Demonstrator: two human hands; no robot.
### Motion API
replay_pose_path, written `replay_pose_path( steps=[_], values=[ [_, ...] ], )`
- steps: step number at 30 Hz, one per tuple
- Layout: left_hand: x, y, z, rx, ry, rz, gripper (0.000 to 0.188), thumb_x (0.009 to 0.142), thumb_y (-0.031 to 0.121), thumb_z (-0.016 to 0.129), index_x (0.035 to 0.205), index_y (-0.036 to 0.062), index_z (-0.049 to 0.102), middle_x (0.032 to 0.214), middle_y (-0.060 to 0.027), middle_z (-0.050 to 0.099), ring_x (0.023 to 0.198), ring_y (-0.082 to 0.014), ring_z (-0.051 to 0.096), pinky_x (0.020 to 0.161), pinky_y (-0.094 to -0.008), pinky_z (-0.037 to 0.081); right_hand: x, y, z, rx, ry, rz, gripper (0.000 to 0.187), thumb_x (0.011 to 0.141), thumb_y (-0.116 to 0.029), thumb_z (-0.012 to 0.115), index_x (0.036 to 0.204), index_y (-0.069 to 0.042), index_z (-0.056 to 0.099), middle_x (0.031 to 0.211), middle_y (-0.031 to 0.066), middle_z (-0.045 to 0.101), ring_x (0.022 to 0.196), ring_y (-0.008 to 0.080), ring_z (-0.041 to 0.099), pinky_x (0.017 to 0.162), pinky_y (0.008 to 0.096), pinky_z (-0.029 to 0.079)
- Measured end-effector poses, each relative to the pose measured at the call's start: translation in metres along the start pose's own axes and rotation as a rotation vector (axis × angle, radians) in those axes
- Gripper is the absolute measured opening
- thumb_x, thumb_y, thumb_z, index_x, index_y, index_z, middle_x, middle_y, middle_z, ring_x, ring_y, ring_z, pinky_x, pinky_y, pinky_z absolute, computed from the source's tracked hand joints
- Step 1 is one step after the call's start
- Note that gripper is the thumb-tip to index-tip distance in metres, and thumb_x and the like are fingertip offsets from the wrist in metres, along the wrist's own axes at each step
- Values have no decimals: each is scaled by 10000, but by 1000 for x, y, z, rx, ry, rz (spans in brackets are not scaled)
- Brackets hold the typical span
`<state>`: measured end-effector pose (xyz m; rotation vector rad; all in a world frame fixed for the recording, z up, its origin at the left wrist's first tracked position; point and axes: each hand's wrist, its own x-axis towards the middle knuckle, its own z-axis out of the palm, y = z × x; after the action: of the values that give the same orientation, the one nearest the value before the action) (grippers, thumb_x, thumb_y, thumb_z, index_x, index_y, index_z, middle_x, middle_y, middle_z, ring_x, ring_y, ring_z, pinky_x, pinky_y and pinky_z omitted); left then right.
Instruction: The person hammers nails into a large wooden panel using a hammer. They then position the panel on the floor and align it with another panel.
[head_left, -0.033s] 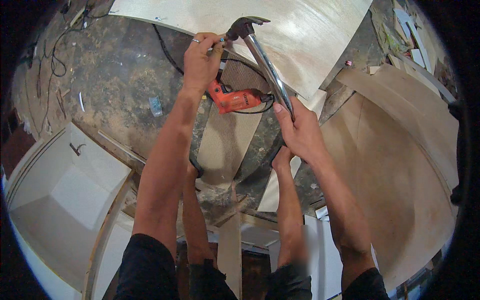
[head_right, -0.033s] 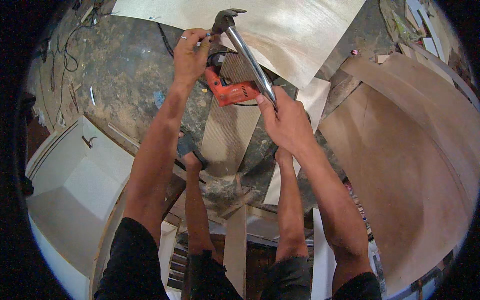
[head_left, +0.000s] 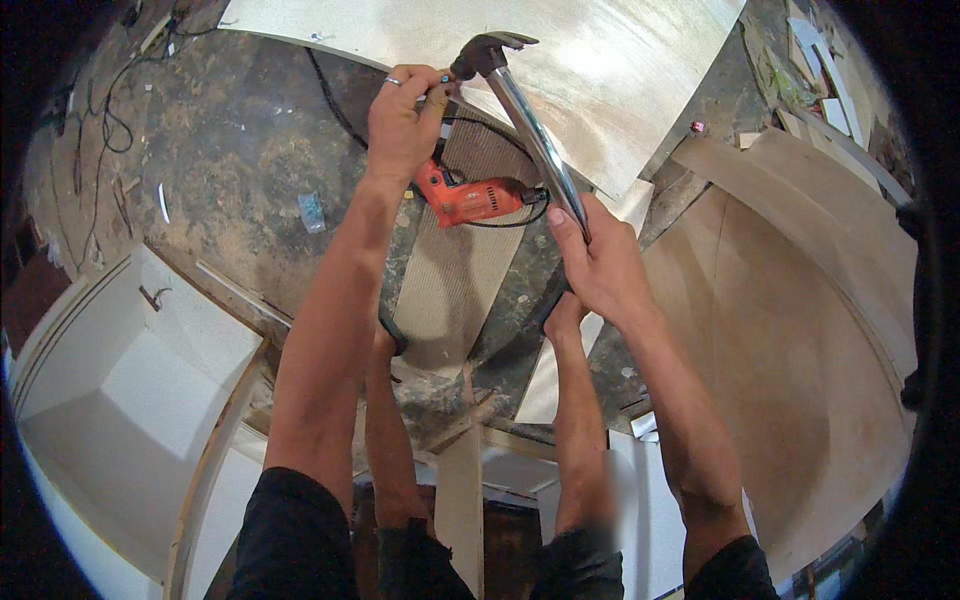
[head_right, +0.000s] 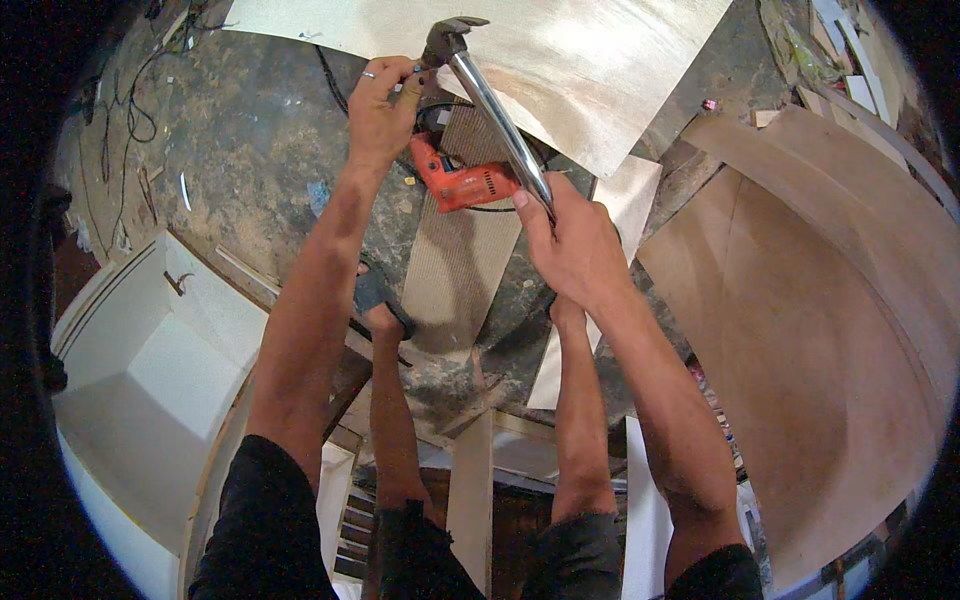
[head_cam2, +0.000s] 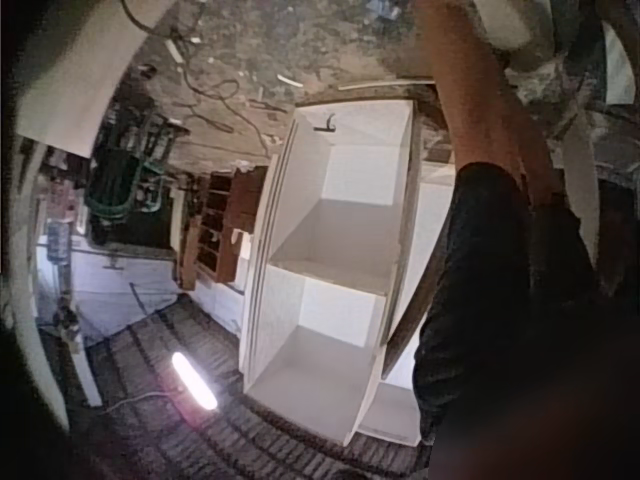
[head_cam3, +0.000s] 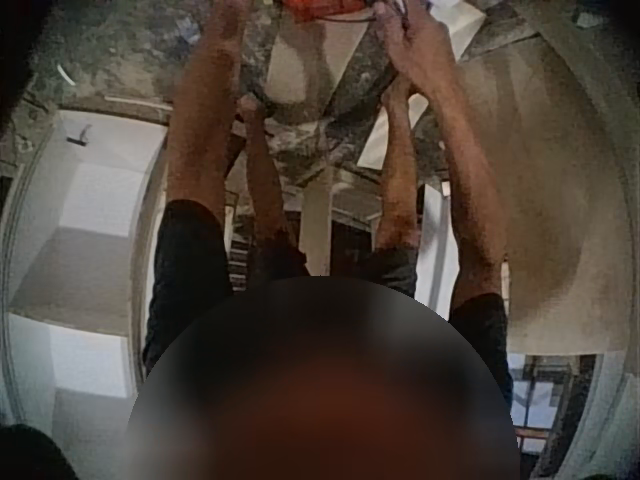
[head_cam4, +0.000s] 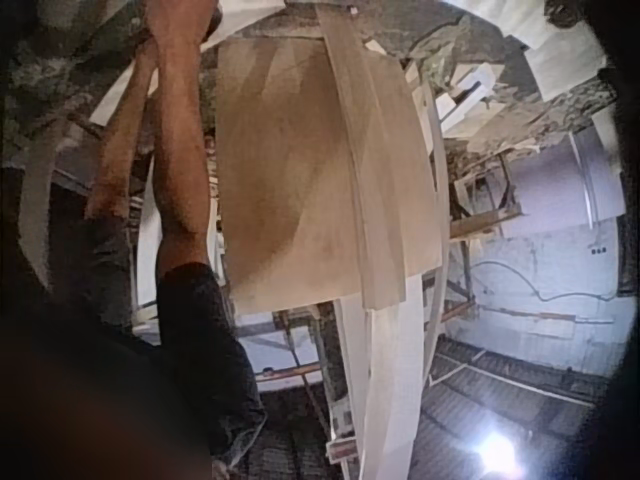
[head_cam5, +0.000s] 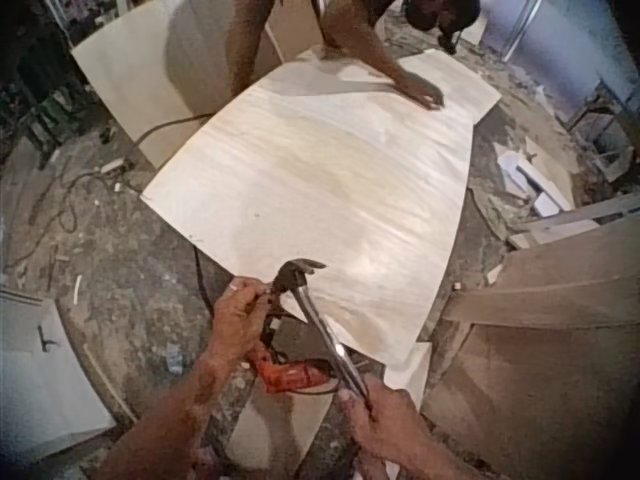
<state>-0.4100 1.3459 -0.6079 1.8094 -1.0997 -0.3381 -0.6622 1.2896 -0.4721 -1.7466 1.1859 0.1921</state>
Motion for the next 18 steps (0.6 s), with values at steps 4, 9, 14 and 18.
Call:
replay_pose_path(
  steps=[4,9,14,18],
  values=[
    [0,-4,1,-33,-62,-71,143,888,34,674,1028,9,698,1045,-97,649,931,-252,668,823,-328,531,-2,-2,0,-128,42,-62,309,1009,-357,560,1000,-48,562,687,241,636,677,471,658,607,542,498],
    [-1,-10,4,65,-46,-2,219,852,24,682,1067,55,714,1066,-92,645,934,-289,661,818,-355,535,0,-2,2,-290,41,-72,281,1001,-343,573,1073,-73,547,682,231,647,671,466,665,607,558,519],
    [-4,-11,5,-76,-25,-42,218,830,21,686,1042,65,711,1068,-87,647,937,-305,655,824,-382,537,-4,5,8,-191,114,-132,275,996,-328,583,1086,-72,540,677,228,647,664,452,670,598,543,528],
    [-5,-8,3,108,0,49,228,827,18,684,1051,54,701,1062,-88,648,922,-290,652,815,-354,535,-4,10,14,-286,84,-121,253,987,-308,604,1077,-78,548,667,214,643,640,436,671,582,526,527]
  ],
)
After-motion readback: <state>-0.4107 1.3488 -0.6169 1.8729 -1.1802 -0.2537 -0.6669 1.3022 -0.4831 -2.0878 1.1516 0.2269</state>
